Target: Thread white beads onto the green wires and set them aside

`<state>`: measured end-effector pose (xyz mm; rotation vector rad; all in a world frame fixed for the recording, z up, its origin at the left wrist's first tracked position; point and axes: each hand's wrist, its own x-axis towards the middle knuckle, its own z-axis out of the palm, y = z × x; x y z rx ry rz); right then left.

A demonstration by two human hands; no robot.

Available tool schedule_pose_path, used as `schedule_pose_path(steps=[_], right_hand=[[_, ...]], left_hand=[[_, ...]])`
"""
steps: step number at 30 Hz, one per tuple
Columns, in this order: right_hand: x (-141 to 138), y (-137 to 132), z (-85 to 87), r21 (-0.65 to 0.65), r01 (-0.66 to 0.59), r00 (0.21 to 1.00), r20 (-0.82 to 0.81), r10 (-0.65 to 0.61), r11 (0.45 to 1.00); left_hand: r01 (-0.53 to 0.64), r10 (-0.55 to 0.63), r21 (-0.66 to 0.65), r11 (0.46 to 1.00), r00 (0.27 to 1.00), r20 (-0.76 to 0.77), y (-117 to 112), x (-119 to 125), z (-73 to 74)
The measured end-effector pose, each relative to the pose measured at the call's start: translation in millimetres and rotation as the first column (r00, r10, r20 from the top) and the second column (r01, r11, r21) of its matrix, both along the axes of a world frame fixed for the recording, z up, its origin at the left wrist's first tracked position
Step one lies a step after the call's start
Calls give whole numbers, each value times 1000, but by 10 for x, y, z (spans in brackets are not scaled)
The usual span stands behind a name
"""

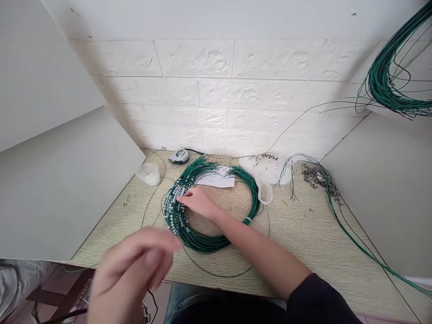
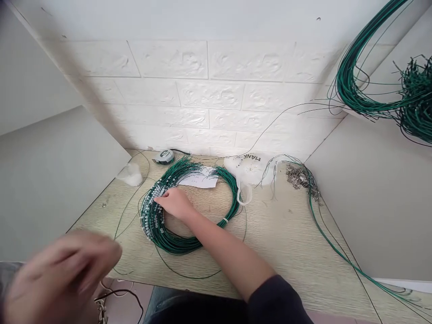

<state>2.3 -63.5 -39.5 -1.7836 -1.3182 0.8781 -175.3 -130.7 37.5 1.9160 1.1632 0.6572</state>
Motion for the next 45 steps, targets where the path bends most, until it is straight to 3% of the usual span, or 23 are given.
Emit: schedule_pose_path(steps=[2,4,6,9,12,18,27,33,45], right_hand=[[-10,60,-35,20,84,996,-32,-83,996],[-19,109,-48,24,140,988,-69,-138,990],[-24,142,-42,5,159,982,-108,-158,987],[-24,159,-23,-25,155,975,-156,-157,988],[-11,151,-19,-33,132,971,-197,-136,991],[20,101,-17,-20,107,956,-274,-108,994],[49,-34,151,15,104,928,-362,-92,994],[64,-45,60,21,82,914,-399,-67,996],[91,-87,40,-26,-15,888,-459,1,1000]], left_hand=[[11,-12,-22,1000,999,-36,216,181,-44],[-17,23,32,999,979,-203,420,357,-148],[-29,61,86,996,912,-406,567,485,-283],[-24,112,163,986,824,-555,666,579,-443],[-33,158,215,976,788,-596,675,609,-492],[-41,205,268,962,758,-620,669,622,-475],[-43,265,337,940,714,-648,683,668,-513],[-33,259,334,942,706,-659,717,695,-521],[-184,244,174,967,863,-443,774,643,-519]])
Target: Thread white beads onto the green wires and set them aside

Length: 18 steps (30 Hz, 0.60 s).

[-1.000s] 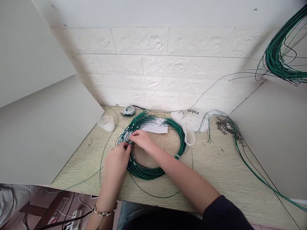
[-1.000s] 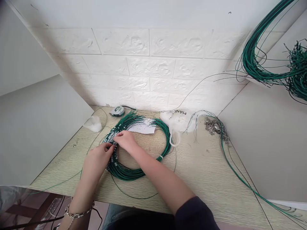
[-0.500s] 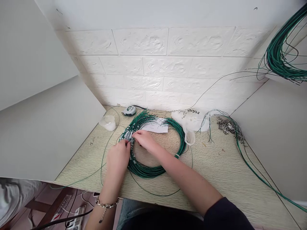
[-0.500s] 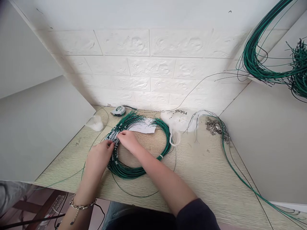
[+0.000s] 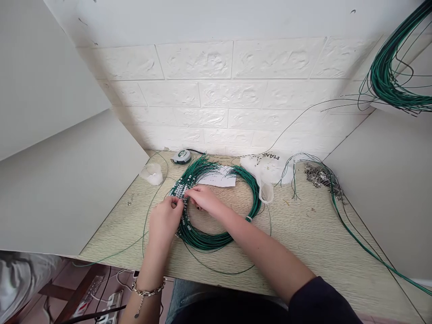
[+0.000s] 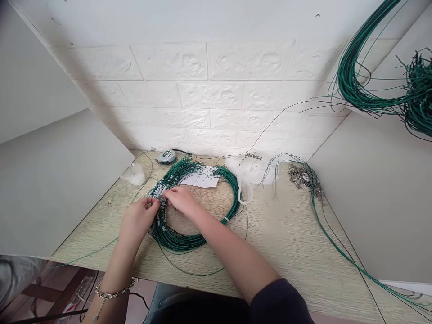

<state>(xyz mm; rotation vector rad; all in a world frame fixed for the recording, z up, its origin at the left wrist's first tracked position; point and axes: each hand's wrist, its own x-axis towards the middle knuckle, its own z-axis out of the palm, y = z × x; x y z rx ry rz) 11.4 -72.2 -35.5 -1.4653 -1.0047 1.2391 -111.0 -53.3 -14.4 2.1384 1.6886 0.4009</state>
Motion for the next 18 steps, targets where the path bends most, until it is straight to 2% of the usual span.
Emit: schedule_pose_path(steps=[5,11,15,18], right_hand=[[-66,-9,0,40,-74,993,-87,77,996],[-70,-50,20,58,-86,993,-79,90,995],[-22,-103,85,85,-130,990,-35,134,988],[24,-137,130,89,-171,985,-3,172,981]], left_hand=[[20,-18,-24,1000,996,86,-35,-24,34],[144,-132,-106,984,985,115,33,-113,160],[157,-146,-51,986,973,177,118,-75,258],[203,-202,6,979,970,138,181,53,295]])
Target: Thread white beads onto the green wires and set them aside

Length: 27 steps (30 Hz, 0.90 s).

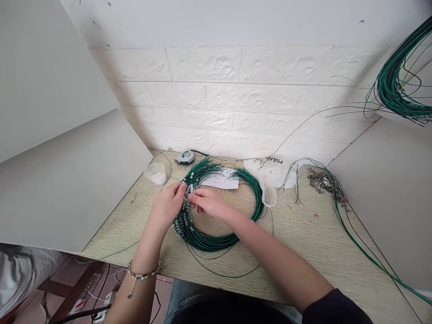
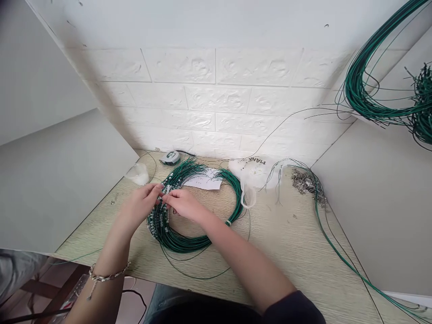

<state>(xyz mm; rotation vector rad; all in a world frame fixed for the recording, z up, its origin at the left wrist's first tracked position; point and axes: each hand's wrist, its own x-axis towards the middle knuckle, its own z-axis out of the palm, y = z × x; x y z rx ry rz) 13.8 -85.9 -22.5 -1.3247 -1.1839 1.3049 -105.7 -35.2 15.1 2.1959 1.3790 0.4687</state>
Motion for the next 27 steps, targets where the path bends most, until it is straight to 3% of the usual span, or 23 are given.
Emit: schedule_pose_path(steps=[2,4,6,8,11,16,21,24,27], right_hand=[[23,-22,26,25,-18,999,27,17,1000],[38,-49,50,41,-31,999,32,30,999],[49,-83,73,26,-49,999,19,48,998],[65,-124,88,4,-65,998,8,65,998],[114,-195,91,8,-93,995,-21,93,996],[239,-334,27,17,-101,991,-81,102,995],[382,-527,-89,15,-9,983,-184,12,1000],[474,-658,-162,23,110,958,-269,-100,994],[541,-758,-226,48,199,916,-363,-169,979]], left_hand=[[48,-47,40,998,998,-31,56,114,-5],[74,-73,-11,997,997,34,130,224,-29],[94,-55,-187,978,978,203,208,306,-59],[140,11,-372,918,926,378,267,350,-75],[220,98,-486,846,832,546,292,361,-52],[379,96,-535,755,743,663,227,422,80],[505,-48,-464,728,713,700,102,645,204],[590,-139,-403,699,665,734,8,793,199],[606,-122,-394,691,636,762,-66,905,124]])
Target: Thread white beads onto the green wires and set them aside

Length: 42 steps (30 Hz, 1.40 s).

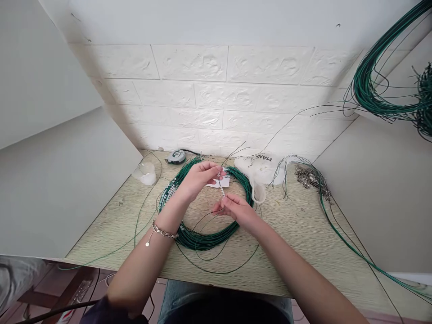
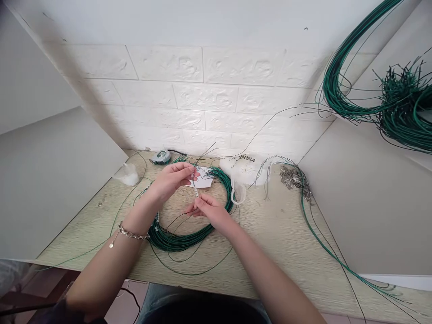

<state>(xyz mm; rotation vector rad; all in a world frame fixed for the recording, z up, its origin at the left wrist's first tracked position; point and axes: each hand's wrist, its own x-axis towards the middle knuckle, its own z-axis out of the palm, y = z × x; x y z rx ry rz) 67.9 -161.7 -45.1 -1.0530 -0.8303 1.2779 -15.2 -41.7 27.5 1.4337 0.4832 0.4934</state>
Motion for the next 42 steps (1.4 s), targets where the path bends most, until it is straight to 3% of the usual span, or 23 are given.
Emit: schedule_pose_path(steps=[7,10,15,20,30,35,42], right_hand=[[25,-23,-128,-22,51,998,-46,-52,998],[7,-9,-128,-33,89,994,-54,-91,995],[-62,-45,-12,-83,172,949,-253,-188,982],[-95,-83,28,-60,159,920,-353,-170,985],[-69,-70,-15,-56,226,960,-157,-232,972],[-70,-65,-15,-96,211,958,-180,-225,973],[-40,-80,37,-105,174,954,-227,-194,979]], left_hand=[[-121,132,-131,984,988,77,-19,61,-235],[-167,170,-62,984,984,51,-3,41,-279],[-262,259,38,964,963,69,30,23,-317],[-208,210,-24,978,969,129,33,20,-341],[-166,163,28,986,981,106,5,-17,-304],[-166,167,-17,986,975,144,13,-12,-320],[-173,167,39,984,979,120,10,-21,-306]])
